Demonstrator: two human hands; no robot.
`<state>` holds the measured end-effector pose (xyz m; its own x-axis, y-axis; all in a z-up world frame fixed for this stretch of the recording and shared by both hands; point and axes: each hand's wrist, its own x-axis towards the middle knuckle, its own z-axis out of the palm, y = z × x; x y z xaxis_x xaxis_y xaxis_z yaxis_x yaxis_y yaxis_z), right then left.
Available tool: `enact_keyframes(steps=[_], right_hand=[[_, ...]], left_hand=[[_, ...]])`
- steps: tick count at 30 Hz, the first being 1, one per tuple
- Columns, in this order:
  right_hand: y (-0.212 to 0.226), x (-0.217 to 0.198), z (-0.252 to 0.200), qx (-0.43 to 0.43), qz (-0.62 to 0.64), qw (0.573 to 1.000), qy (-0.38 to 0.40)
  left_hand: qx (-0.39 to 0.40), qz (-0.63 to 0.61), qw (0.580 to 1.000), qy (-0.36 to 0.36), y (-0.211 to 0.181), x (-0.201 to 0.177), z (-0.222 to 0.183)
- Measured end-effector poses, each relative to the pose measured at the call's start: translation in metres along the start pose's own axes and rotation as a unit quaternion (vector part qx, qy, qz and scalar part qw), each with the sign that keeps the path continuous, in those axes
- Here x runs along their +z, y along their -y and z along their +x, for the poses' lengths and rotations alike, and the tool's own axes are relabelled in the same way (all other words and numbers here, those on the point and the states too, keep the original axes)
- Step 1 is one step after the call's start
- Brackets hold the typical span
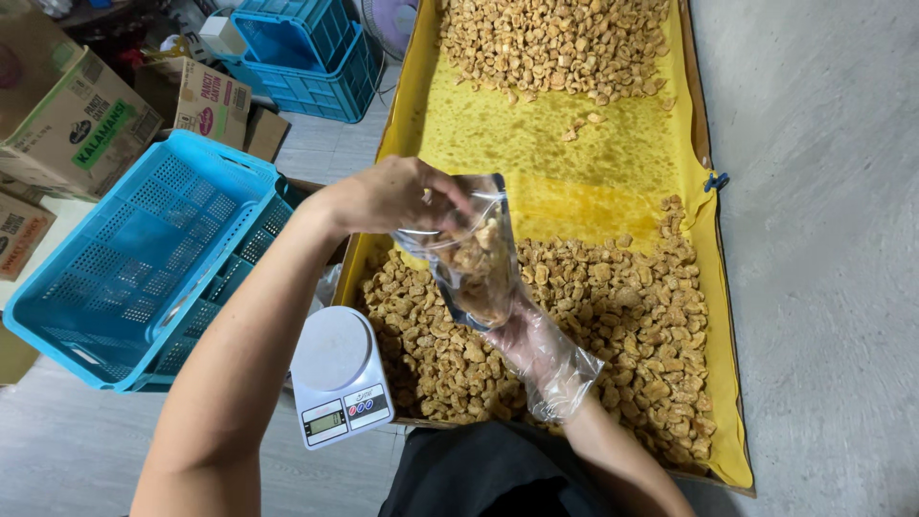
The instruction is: The person spreads dried fruit pieces on a yellow cloth, then scoops them into small clear bags, weighs each bag on a digital scale, and places the filled bags into a blue basket. The process is repeated multiple times.
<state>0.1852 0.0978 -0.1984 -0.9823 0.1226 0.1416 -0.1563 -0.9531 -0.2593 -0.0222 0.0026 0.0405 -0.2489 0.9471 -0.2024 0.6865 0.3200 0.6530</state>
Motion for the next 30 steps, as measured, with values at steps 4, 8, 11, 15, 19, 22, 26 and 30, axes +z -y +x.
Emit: enact_keyframes(steps=[4, 8, 11, 15, 19, 22, 26, 30], right_hand=[[-0.013, -0.003, -0.002, 0.024, 0.002, 0.995, -0.099], [-0.018, -0.012, -0.004, 0.004, 0.036, 0.980, -0.195], [-0.022, -0.005, -0.006, -0.005, 0.032, 0.983, -0.178], [-0.017, 0.037, -0.020, 0.138, -0.059, 0.977, -0.148], [0.038, 0.089, -0.039, 0.143, -0.369, 0.884, -0.247], [0.067, 0.109, -0.029, 0.088, -0.489, 0.842, -0.209], [0.064, 0.108, -0.002, 0.058, -0.541, 0.837, -0.061], [0.048, 0.107, 0.003, 0.049, -0.524, 0.850, 0.028]], left_hand=[[0.018, 0.014, 0.999, -0.026, 0.013, 0.011, 0.017], [0.104, 0.025, 0.993, -0.056, 0.014, 0.007, 0.004], [-0.034, 0.000, 0.999, -0.001, 0.006, 0.007, -0.015], [-0.041, 0.097, 0.991, -0.082, 0.000, 0.031, -0.027], [-0.012, 0.043, 0.996, -0.072, 0.014, 0.034, -0.034], [0.030, -0.069, 0.997, -0.005, 0.019, 0.046, -0.035], [0.020, -0.133, 0.987, 0.083, 0.024, 0.081, -0.031], [-0.040, -0.177, 0.982, 0.052, 0.042, 0.091, -0.039]])
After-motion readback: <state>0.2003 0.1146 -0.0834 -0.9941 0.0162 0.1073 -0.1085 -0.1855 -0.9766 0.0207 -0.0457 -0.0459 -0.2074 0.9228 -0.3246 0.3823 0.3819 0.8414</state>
